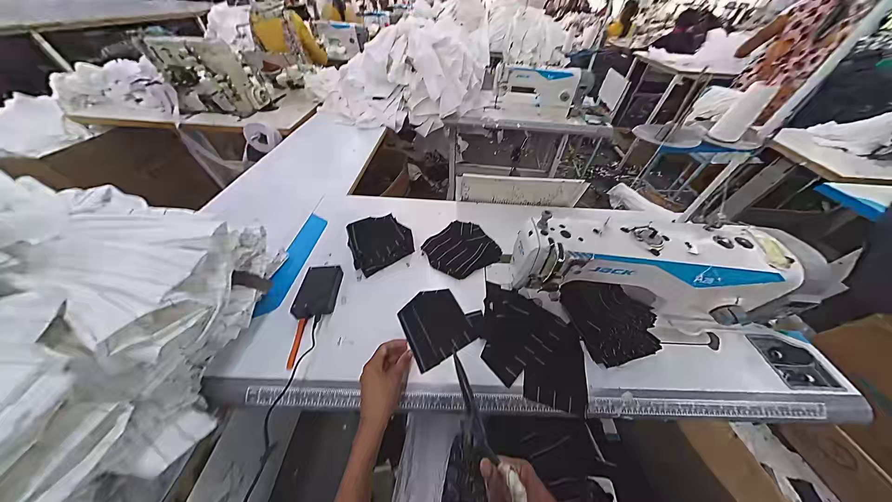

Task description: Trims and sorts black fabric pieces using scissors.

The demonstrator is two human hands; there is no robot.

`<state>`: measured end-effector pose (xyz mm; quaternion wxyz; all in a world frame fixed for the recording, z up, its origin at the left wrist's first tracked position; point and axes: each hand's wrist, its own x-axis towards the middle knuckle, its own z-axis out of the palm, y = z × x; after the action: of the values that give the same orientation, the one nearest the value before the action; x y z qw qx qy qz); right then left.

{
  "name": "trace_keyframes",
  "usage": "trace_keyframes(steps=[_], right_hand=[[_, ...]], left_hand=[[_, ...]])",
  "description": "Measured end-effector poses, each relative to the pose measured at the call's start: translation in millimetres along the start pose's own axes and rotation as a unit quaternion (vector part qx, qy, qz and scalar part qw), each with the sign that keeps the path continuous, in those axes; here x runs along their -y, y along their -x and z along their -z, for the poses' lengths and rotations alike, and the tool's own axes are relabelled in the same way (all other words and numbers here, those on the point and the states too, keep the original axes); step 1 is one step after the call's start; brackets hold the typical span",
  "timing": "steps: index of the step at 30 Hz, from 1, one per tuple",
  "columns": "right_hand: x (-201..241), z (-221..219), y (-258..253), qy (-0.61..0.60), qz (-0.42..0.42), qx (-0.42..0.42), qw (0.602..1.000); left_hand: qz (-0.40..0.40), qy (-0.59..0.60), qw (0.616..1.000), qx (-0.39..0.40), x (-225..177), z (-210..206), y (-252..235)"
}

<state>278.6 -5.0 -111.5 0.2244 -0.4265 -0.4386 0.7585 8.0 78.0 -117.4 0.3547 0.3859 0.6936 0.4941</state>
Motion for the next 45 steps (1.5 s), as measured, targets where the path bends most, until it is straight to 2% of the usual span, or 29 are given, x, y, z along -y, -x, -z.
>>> trace_keyframes(steps=[2,5,8,10,12,15,19,23,26,30,36,45], right_hand=[[-4.6,1.8,2.6,-0.01,0.001,0.006,1.0],[-7.3,0.0,3.5,-0.012,-0.002,0.014,1.0],[-3.0,-4.6,2.6,-0.01,-0.01,0.013,1.0],[4.4,-8.8,2.6,-0.01,-0.021,0.001,1.0],[9.3,-9.1,2.1,-0.018,-0.021,-0.001,1.0],[12.8,-6.3,1.4,-0.026,-0.022,0.0,0.999],[15.7,-0.5,-3.0,-0.033,-0.05,0.01,0.998],[14.3,6.3,-10.5,-0.019,-0.062,0.044,0.997],[9.9,12.2,-12.3,-0.035,-0.057,0.089,0.994],[10.1,16.7,-12.7,-0.018,-0.068,0.141,0.987],[18.5,12.0,-20.1,0.048,-0.086,0.115,0.989],[19.0,10.7,-30.7,0.155,-0.072,0.085,0.982]], left_hand=[[-0.008,-0.023,1.0,-0.011,-4.1,-3.9,5.0],[-0.038,-0.133,0.99,-0.04,-10.2,-13.2,3.0],[-0.011,-0.241,0.97,-0.012,-23.5,-25.0,-3.3],[0.008,-0.25,0.968,0.023,-31.0,-30.2,-6.9],[0.014,-0.191,0.981,0.03,-32.8,-30.8,-7.2],[0.041,0.009,0.999,-0.011,-18.6,-28.0,-5.1],[0.086,0.179,0.979,-0.041,-10.1,-17.8,4.2],[0.161,0.306,0.937,-0.05,-15.3,-10.4,11.1],[0.18,0.332,0.924,-0.061,-18.7,-9.8,14.7],[0.177,0.322,0.928,-0.055,-17.7,-11.1,17.0],[0.117,0.265,0.957,-0.024,-11.0,-14.2,24.4],[0.052,0.244,0.968,-0.011,-9.1,-19.1,36.5]])
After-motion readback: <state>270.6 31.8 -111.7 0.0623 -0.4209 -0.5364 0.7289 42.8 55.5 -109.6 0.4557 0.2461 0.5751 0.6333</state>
